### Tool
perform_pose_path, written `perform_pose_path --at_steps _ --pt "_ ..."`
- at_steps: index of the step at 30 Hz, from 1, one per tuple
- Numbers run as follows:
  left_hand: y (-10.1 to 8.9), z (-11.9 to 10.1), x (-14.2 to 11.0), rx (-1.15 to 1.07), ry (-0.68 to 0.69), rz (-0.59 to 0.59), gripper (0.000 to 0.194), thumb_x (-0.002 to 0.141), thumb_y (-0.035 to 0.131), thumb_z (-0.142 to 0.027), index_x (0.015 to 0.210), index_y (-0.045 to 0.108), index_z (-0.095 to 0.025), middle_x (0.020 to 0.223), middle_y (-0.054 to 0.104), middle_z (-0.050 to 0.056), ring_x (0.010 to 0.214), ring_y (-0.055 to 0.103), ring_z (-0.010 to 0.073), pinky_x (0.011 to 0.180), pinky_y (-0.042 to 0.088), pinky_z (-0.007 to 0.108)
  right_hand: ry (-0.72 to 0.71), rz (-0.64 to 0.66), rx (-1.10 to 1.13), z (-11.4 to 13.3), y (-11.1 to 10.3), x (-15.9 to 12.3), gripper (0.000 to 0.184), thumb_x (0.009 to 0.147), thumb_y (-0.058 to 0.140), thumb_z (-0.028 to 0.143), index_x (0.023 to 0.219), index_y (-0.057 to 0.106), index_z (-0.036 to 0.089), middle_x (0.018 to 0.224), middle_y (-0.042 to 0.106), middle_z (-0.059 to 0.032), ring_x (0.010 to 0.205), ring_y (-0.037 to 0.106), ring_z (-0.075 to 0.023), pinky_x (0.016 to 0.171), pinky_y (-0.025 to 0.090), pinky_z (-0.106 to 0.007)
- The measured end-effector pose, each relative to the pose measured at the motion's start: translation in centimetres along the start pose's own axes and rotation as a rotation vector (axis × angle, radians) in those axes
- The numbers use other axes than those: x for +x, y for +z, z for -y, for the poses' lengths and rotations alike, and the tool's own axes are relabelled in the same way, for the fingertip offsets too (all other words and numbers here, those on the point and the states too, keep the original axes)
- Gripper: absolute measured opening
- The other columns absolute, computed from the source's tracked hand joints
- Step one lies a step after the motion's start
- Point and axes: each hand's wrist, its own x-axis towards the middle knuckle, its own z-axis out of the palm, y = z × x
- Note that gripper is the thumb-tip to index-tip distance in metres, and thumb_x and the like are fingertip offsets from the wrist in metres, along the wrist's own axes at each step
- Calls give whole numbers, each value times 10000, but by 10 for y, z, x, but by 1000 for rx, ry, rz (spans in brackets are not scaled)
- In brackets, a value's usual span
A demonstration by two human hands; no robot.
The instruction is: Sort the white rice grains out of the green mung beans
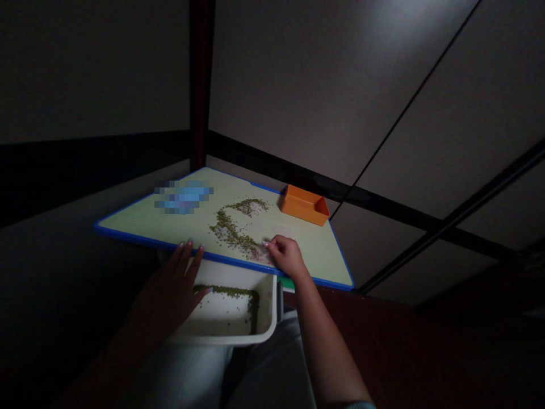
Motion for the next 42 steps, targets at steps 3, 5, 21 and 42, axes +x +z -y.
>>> perform_pose_path --at_steps 3,5,21,42 --pt "3 1 -1 9 3 -15 770 767 482 -410 1418 187 -126 1513 202 209 1416 147 317 1064 305 488 -17 7 -45 1 0 0 277 821 543 389 647 555 174 523 491 43 496 416 -85 517 280 -195" --pt "2 0 -1 7 8 -26 765 772 471 -396 1423 166 -136 1519 187 204 1416 146 317 1058 311 493 -26 14 -72 2 1 1 278 829 539 391 654 560 176 519 493 44 490 420 -85 525 283 -196" --pt "6 4 -1 51 48 -26 762 784 431 -457 1415 191 -104 1518 182 213 1414 137 334 1061 300 504 180 -132 -329 0 -3 -1 320 878 454 433 707 581 195 594 579 -2 547 472 -126 551 265 -231" --pt "9 8 -3 66 60 -54 776 786 443 -433 1432 121 -149 1526 171 196 1408 173 328 1036 336 497 157 -48 -447 19 4 6 285 891 460 409 764 614 206 658 646 -19 601 533 -142 607 279 -246"
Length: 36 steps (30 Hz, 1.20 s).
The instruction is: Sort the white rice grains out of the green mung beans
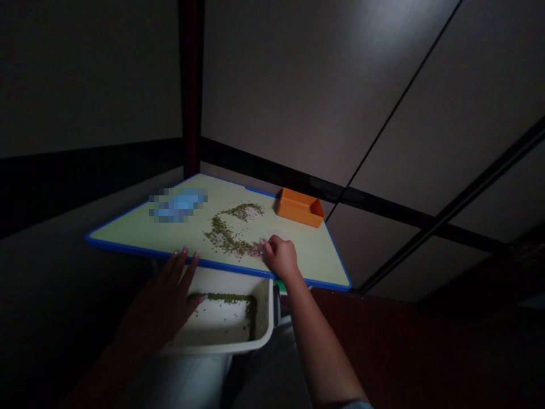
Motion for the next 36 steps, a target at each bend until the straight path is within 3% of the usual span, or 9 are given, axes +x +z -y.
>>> perform_pose_path --at_steps 5,10,16,23,29,36 --pt "3 1 1 2 5 -11 800 777 458 -439 1436 96 -164 1528 167 189 1405 183 333 1023 351 500 104 -75 58 -18 0 6 335 909 405 439 768 594 201 711 660 -36 609 544 -143 570 271 -249" --pt "1 -1 1 -14 -3 -27 794 787 448 -420 1439 57 -187 1531 169 177 1402 195 327 1031 346 497 184 -61 -174 -22 -9 22 345 934 355 418 844 588 180 744 679 -89 672 604 -184 646 309 -281" --pt "4 3 0 -9 22 -57 823 786 453 -428 1439 12 -192 1529 169 183 1400 197 332 1035 348 499 109 61 -309 -1 -1 49 320 939 351 392 974 552 146 820 699 -133 763 647 -218 777 341 -345" --pt "6 9 -2 22 74 -92 818 792 436 -472 1440 9 -214 1542 134 162 1384 239 346 1011 380 504 -2 115 -235 14 10 56 316 942 357 395 975 578 172 866 704 -112 797 645 -209 744 347 -312" --pt "7 14 -2 30 128 -86 831 790 413 -522 1440 31 -171 1530 146 199 1388 214 366 1025 366 514 -117 106 -142 8 8 43 274 915 425 396 901 629 215 831 705 -63 735 614 -176 652 315 -265" --pt "9 17 -3 39 114 -58 810 798 388 -527 1438 55 -158 1515 183 218 1386 219 371 1010 377 519 -153 90 3 -7 3 33 251 891 481 392 817 635 207 729 670 -20 651 553 -136 625 288 -238"
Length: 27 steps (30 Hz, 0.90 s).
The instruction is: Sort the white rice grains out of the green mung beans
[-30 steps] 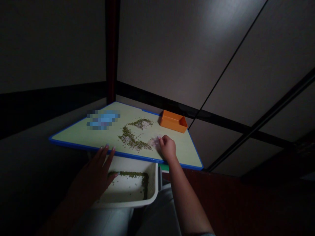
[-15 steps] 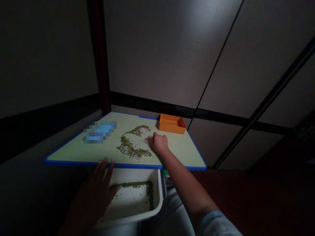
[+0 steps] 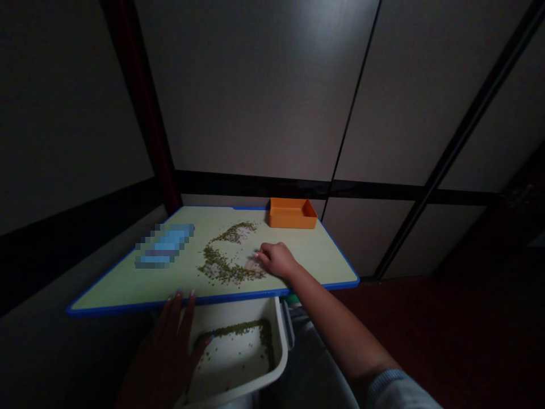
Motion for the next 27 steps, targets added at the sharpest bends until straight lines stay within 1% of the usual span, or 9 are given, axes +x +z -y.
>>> perform_pose_path --at_steps 6,11,14,18,20,23,24,25,27 --pt "5 -1 0 5 -30 6 830 784 426 -525 1437 78 -148 1513 180 229 1395 195 367 1012 380 508 -36 -71 199 -9 -3 -12 234 878 508 356 746 611 192 600 580 25 558 465 -99 585 278 -210" --pt "11 -3 0 -2 -34 -49 802 797 402 -503 1438 63 -161 1528 150 207 1400 181 359 1016 374 512 -7 -93 333 -24 1 -13 231 855 522 344 705 580 178 586 528 35 548 429 -89 526 249 -197" --pt "16 -3 -1 27 -53 -66 771 807 361 -526 1429 133 -132 1519 179 212 1393 201 360 1010 379 501 13 -123 407 -36 5 -15 251 849 516 348 673 559 174 576 512 35 541 417 -87 518 255 -196" --pt "19 -6 0 50 -20 -127 805 796 320 -585 1404 212 -68 1505 192 245 1390 200 376 1024 357 505 59 -158 553 -47 9 -20 280 821 531 387 641 537 172 557 486 40 536 416 -90 508 271 -195" --pt "18 -9 0 52 -45 -141 790 799 314 -578 1400 231 -71 1509 187 239 1390 206 369 1024 354 503 93 -198 616 -50 10 -22 293 803 543 411 634 533 171 543 468 44 532 405 -92 502 274 -196" --pt "18 -15 2 11 -127 -80 801 778 346 -592 1394 255 -88 1519 181 212 1398 194 348 1044 334 501 144 -246 669 -52 11 -22 315 784 550 430 608 518 172 528 453 47 524 398 -92 496 280 -197" --pt "18 -16 2 7 -143 -80 806 772 357 -594 1393 259 -89 1520 181 210 1401 186 346 1052 323 505 164 -255 682 -52 11 -22 322 780 551 437 601 514 172 525 449 47 519 394 -91 492 279 -197" --pt "18 -17 2 1 -131 -78 821 763 377 -597 1389 263 -78 1516 182 219 1404 175 345 1060 315 499 182 -259 697 -52 11 -22 327 775 553 444 598 512 172 522 445 48 513 389 -90 487 279 -197" --pt "16 -18 4 -11 -153 -61 826 746 430 -580 1386 273 -82 1515 193 217 1410 161 335 1080 291 487 192 -249 728 -52 12 -21 335 763 562 457 596 518 170 520 442 48 507 382 -88 479 279 -197"
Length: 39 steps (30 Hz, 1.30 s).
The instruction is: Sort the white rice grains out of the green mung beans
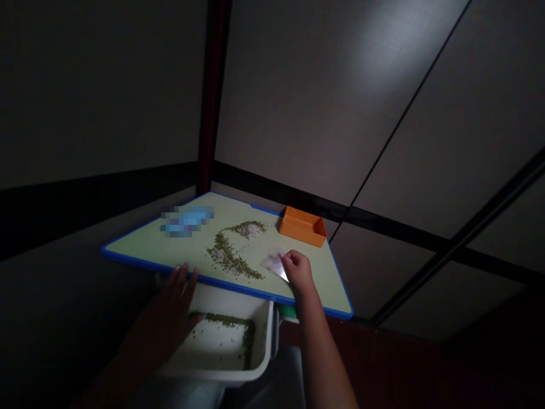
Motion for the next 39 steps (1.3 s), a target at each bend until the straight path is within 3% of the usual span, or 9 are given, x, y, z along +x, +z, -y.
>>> perform_pose_path --at_steps 6,16,24,32,39 --pt "-14 -6 6 -14 -19 15 759 759 431 -512 1363 313 -68 1475 281 241 1395 209 345 1061 315 484 -10 100 11 0 0 1 323 731 584 444 581 561 158 499 457 44 487 381 -84 478 277 -197" --pt "-12 9 8 125 56 82 772 701 531 -411 1369 309 -93 1442 337 246 1334 328 379 971 401 480 -14 26 -257 5 -2 0 289 773 554 408 610 604 175 545 550 21 518 437 -100 513 286 -212" --pt "-27 8 11 158 52 155 763 723 521 -446 1373 317 -102 1468 312 221 1375 251 362 974 393 472 17 29 -244 11 -1 -2 285 784 546 398 611 585 175 555 554 24 512 434 -95 497 264 -207" --pt "-47 -8 13 271 22 133 749 724 496 -463 1394 286 -201 1505 253 167 1379 237 370 1015 275 613 2 33 -195 7 2 -3 305 777 544 403 576 544 174 534 520 28 506 412 -97 495 249 -212" --pt "-50 -7 16 227 32 238 761 721 506 -469 1399 269 -217 1494 274 158 1353 314 338 958 389 566 -41 27 -158 -6 6 0 331 777 531 435 578 552 172 519 491 31 495 398 -97 475 224 -215"
